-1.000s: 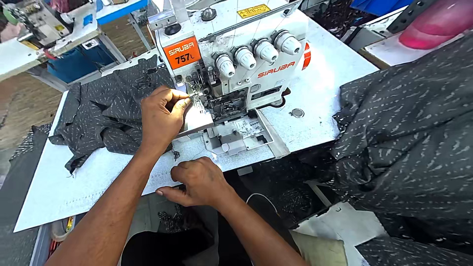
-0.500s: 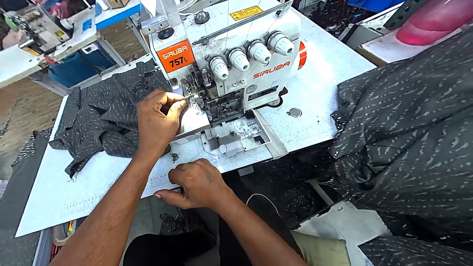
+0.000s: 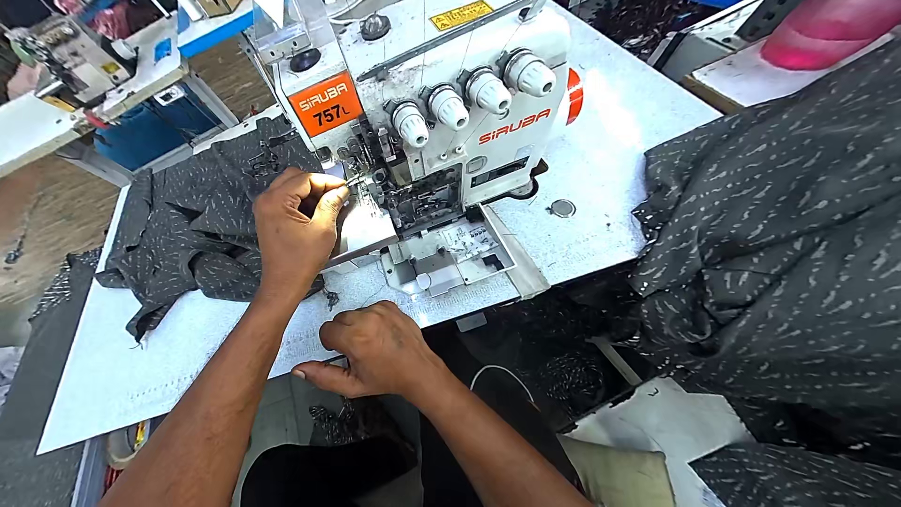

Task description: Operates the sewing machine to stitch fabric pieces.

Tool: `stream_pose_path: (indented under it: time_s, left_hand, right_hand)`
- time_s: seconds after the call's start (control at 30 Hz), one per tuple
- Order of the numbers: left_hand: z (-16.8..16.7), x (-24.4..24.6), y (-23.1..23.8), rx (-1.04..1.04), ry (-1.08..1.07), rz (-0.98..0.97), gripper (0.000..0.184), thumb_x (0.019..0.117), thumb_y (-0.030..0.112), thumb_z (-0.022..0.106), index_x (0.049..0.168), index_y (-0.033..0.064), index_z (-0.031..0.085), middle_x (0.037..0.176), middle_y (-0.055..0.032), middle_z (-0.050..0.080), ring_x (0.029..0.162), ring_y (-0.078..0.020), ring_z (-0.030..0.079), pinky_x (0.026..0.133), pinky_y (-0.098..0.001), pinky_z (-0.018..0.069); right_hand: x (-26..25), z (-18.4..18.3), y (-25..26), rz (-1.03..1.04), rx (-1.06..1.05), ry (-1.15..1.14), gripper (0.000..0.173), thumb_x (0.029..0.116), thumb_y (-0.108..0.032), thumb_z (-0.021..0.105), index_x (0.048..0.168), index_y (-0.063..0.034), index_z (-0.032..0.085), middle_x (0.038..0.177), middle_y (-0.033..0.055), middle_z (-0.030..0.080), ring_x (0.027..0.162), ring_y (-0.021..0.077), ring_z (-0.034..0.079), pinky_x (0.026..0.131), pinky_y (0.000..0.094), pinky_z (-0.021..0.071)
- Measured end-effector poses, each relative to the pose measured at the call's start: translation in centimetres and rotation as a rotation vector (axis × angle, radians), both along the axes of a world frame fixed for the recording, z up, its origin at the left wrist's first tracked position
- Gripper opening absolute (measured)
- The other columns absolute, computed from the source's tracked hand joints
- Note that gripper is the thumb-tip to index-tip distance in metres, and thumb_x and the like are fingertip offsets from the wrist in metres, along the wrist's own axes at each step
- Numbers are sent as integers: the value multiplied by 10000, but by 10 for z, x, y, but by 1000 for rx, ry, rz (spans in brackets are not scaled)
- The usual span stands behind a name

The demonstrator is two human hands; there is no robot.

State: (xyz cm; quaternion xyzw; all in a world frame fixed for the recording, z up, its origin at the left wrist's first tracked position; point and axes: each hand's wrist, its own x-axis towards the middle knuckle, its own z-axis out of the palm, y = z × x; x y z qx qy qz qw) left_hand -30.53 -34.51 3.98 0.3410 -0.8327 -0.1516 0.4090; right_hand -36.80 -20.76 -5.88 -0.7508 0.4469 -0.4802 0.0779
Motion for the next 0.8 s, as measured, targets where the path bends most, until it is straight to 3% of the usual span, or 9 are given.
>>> stream_pose_path:
  time_s: [0.6,0.73,0.8]
  left_hand:
    - [8,26,-7,68,-19,133,103,936,162,699,980,91,760,908,-19,674,780,-46,618,711,-204,513]
    - [10,49,4,84,77,163,116,943,179,701,985,89,761,899,-17,663,796,-52,609,717,-209,498]
    - [12,61,20,73,142,154,116,949,183,700,977,87,759,894,-11,660,803,-40,614,719,-188,510]
  right_hand:
    - [-2,0,-2,13,-5,-2,461,961,-493,638,675,-131,637,535,-40,497,457,94,497,416,294,377]
    - [-8,0,0,85,17,-58,393,944,-433,671,731,-103,693,553,-40,538,466,68,498,427,270,403]
    - [-13,0,3,156,14,-215,341,959,-360,672,812,-55,713,586,-24,559,486,50,496,447,239,435]
